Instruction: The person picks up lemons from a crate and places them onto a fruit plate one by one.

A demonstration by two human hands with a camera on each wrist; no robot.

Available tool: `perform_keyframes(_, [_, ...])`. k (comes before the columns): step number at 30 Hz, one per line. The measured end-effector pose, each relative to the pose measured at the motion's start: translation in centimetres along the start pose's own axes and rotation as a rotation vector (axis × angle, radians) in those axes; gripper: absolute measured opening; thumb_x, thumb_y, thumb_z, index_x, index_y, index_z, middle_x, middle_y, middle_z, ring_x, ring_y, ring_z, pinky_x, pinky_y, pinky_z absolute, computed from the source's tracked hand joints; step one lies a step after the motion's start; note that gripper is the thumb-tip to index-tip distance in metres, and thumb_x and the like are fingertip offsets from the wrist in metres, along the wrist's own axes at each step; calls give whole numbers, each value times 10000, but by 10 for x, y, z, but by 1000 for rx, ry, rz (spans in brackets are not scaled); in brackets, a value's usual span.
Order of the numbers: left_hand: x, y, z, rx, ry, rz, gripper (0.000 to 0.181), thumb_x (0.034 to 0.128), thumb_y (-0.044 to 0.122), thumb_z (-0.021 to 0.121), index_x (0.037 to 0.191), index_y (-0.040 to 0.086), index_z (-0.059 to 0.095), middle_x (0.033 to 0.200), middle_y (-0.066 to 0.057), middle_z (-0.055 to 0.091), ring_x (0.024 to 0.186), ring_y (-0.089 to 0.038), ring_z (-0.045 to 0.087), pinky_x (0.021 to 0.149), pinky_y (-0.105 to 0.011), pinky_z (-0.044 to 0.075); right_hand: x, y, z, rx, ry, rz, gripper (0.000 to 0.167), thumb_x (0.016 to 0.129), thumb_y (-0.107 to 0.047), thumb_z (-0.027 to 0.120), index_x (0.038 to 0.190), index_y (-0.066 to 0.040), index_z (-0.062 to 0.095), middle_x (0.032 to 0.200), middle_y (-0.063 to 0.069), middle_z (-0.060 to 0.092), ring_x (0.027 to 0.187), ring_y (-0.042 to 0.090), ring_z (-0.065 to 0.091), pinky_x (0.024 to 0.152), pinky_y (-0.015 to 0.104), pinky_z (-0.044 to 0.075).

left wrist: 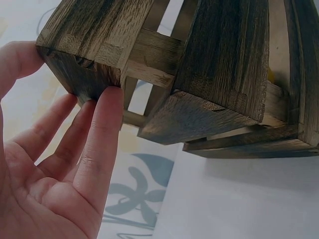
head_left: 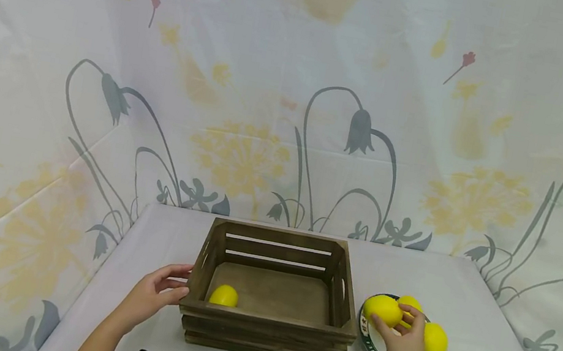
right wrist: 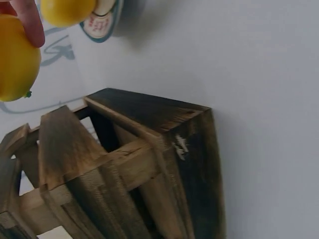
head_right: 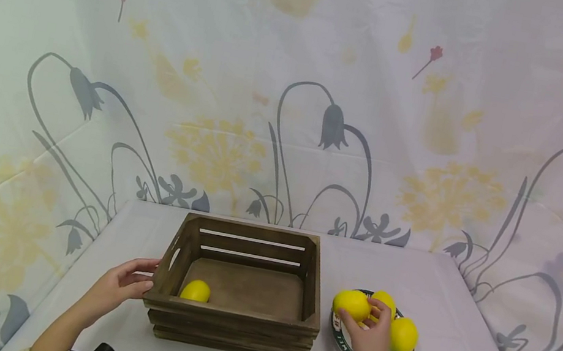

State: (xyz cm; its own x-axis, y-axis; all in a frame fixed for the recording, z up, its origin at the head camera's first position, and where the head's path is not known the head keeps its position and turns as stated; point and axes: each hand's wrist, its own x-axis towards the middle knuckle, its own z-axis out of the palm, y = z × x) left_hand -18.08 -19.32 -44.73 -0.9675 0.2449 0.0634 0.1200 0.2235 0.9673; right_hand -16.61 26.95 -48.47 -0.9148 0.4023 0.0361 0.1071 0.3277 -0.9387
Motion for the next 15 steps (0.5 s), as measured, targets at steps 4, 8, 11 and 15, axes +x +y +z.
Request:
perform_keyframes(4, [0,1,0,-4,1,-6,477,886,125,633,1306,-32,468,1237,-231,504,989,-193,585,758,-287,523,-2,7,2,7,-38,60,791,814,-330,722,1341,-3,231,1245,264,314,1033,357,472,669,153,448])
perform_keyframes(8, [0,1,0,-5,-5,7,478,895,121,622,1311,-44,456,1241,-239,498,979,-160,586,756,-286,523,-2,13,5,-1,-42,93,790,826,-318,712,1343,17,218,1200,260,325,952,317,510,660,157,469])
perform_keyframes(11, [-1,1,0,-6,-7,16,477,898,115,617,1314,-49,452,1245,-243,496,977,-153,586,754,-285,523,-2,18,6,11,-28,111,751,833,-248,701,1337,26,217,1180,264,330,884,283,529,661,165,489])
perform_keyframes(15, [-1,2,1,-9,-7,14,477,895,110,620,1314,-47,454,1245,-240,497,969,-135,587,752,-286,524,-1,22,7,12,-18,134,749,821,-223,703,1329,35,217,1151,267,327,843,265,501,640,160,487])
